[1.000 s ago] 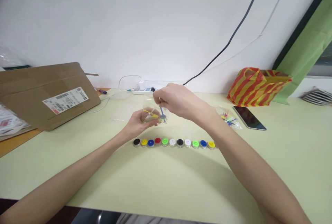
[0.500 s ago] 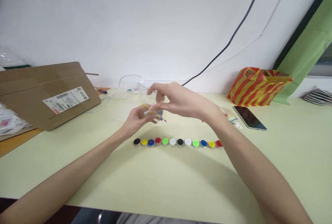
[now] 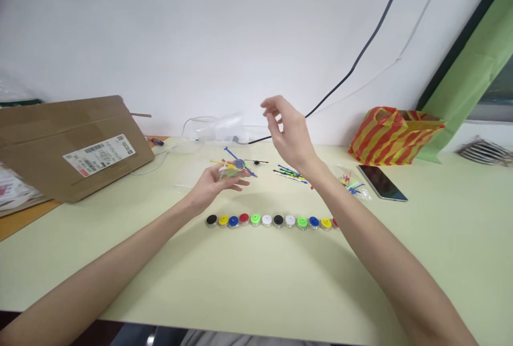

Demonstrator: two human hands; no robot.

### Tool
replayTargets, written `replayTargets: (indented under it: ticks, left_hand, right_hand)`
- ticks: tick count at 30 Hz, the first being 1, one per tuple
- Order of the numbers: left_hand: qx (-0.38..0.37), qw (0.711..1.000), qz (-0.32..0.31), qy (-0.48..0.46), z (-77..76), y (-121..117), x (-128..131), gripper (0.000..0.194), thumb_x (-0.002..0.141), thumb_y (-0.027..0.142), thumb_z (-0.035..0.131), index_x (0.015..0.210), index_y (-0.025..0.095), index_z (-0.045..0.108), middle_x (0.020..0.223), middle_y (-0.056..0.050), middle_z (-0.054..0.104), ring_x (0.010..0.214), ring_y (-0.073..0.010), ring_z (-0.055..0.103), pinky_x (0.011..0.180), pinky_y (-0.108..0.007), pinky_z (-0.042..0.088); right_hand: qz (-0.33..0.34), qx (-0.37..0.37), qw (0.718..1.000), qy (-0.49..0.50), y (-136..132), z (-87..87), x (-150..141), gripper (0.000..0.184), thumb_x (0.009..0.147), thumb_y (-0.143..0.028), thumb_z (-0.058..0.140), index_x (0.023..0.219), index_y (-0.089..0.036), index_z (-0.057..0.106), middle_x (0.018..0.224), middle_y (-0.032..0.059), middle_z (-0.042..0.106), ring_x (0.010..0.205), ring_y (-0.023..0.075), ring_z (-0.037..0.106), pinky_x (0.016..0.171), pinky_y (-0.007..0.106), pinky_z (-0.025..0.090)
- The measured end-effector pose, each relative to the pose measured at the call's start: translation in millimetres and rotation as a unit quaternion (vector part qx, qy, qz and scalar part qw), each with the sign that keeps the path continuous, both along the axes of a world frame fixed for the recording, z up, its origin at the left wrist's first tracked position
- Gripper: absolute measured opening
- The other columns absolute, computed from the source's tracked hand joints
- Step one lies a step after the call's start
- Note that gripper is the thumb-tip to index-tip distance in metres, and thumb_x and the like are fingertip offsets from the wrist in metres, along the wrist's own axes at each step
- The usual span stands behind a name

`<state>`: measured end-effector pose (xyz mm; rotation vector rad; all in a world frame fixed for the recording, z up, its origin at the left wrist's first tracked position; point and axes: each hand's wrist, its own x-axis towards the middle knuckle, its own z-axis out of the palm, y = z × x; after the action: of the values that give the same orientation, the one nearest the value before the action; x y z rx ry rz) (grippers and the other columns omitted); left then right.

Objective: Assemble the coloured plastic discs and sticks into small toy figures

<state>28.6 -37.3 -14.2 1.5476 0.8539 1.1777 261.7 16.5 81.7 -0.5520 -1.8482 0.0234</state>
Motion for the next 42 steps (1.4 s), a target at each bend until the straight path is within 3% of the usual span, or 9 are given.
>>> replayTargets:
  ticks: [4,9,19,24,27,30,32,35,42]
  left_hand:
    - [-0.026,0.997,0.026,-0.061,-2.5,4.7,-4.7,0.046,0.08,0.038,0.085,0.116,0.014,0.067,0.127,-0.017,0.071,0.104,-0.0328,0.075,0.082,-0.038,0.061]
    - [-0.043,0.995,0.033,-0.084,-8.4,5.0,-2.8,0.048,0.08,0.04,0.085,0.117,0.015,0.067,0.129,-0.017,0.069,0.108,-0.0334,0.074,0.08,-0.038,0.063]
    - [-0.014,0.998,0.058,-0.037,-15.5,9.0,-4.3,0.043,0.073,0.046,0.088,0.098,0.013,0.077,0.113,-0.014,0.075,0.107,-0.0298,0.072,0.082,-0.037,0.062]
    - [-0.015,0.997,0.066,-0.026,-17.6,10.7,-5.7,0.047,0.074,0.049,0.087,0.1,0.012,0.074,0.1,-0.014,0.078,0.094,-0.027,0.076,0.071,-0.031,0.059]
    - [-0.019,0.998,0.056,-0.012,-15.2,7.7,-4.5,0.045,0.075,0.048,0.086,0.1,0.013,0.073,0.095,-0.012,0.078,0.084,-0.0236,0.076,0.065,-0.027,0.057]
    - [-0.019,0.999,0.04,0.022,-11.0,2.5,-1.1,0.041,0.077,0.048,0.085,0.094,0.013,0.072,0.09,-0.011,0.078,0.069,-0.0188,0.074,0.057,-0.024,0.052]
    - [-0.012,0.998,0.033,0.056,-8.9,-0.7,1.9,0.04,0.078,0.048,0.083,0.091,0.012,0.071,0.087,-0.01,0.077,0.058,-0.0147,0.068,0.051,-0.022,0.048]
    - [0.001,0.996,0.037,0.082,-7.6,-3.8,6.5,0.039,0.078,0.048,0.083,0.091,0.013,0.07,0.085,-0.009,0.076,0.057,-0.0132,0.065,0.049,-0.022,0.047]
    - [-0.016,0.994,0.054,0.091,-6.6,-4.4,9.0,0.044,0.075,0.046,0.085,0.101,0.015,0.068,0.094,-0.009,0.077,0.066,-0.0156,0.067,0.057,-0.027,0.054]
  right_hand:
    - [-0.061,-0.124,0.98,-0.146,48.5,-49.3,14.7,0.029,0.095,-0.016,0.048,0.122,-0.016,0.059,0.113,0.0112,0.07,0.101,0.0225,0.066,0.087,0.036,0.053]
    - [-0.11,-0.213,0.889,-0.391,69.1,-102.3,5.7,0.046,0.096,-0.016,0.052,0.142,-0.014,0.05,0.137,0.0177,0.062,0.125,0.0262,0.059,0.104,0.037,0.046]
    - [-0.125,-0.211,0.845,-0.476,78.6,-112.4,-52.6,0.033,0.098,-0.024,0.055,0.13,-0.016,0.061,0.123,0.0191,0.067,0.112,0.0286,0.066,0.091,0.033,0.046]
    - [-0.122,-0.229,0.869,-0.422,72.7,-100.4,-45.9,0.012,0.092,-0.021,0.059,0.096,-0.017,0.069,0.095,0.0135,0.075,0.094,0.0263,0.07,0.079,0.03,0.047]
    - [-0.123,-0.237,0.899,-0.348,69.6,-77.6,-29.5,0.013,0.096,-0.025,0.056,0.1,-0.017,0.066,0.094,0.0119,0.076,0.088,0.0227,0.071,0.077,0.029,0.048]
    - [-0.079,-0.249,0.942,-0.211,59.9,-47.8,-13.9,0.019,0.101,-0.034,0.051,0.107,-0.017,0.059,0.096,0.0105,0.077,0.084,0.0177,0.072,0.076,0.028,0.052]
    - [0.024,-0.265,0.963,-0.038,47.5,-28.8,-6.9,0.028,0.097,-0.046,0.06,0.097,-0.018,0.057,0.087,0.0092,0.077,0.078,0.0179,0.072,0.072,0.029,0.054]
    - [0.118,-0.253,0.956,0.09,23.9,-6.9,-2.1,0.039,0.087,-0.055,0.073,0.09,-0.02,0.058,0.08,0.0066,0.076,0.073,0.0176,0.071,0.07,0.03,0.056]
    - [0.144,-0.217,0.956,0.138,-10.3,15.1,-3.3,0.035,0.089,-0.053,0.073,0.096,-0.022,0.058,0.088,0.0055,0.077,0.083,0.018,0.074,0.069,0.029,0.057]
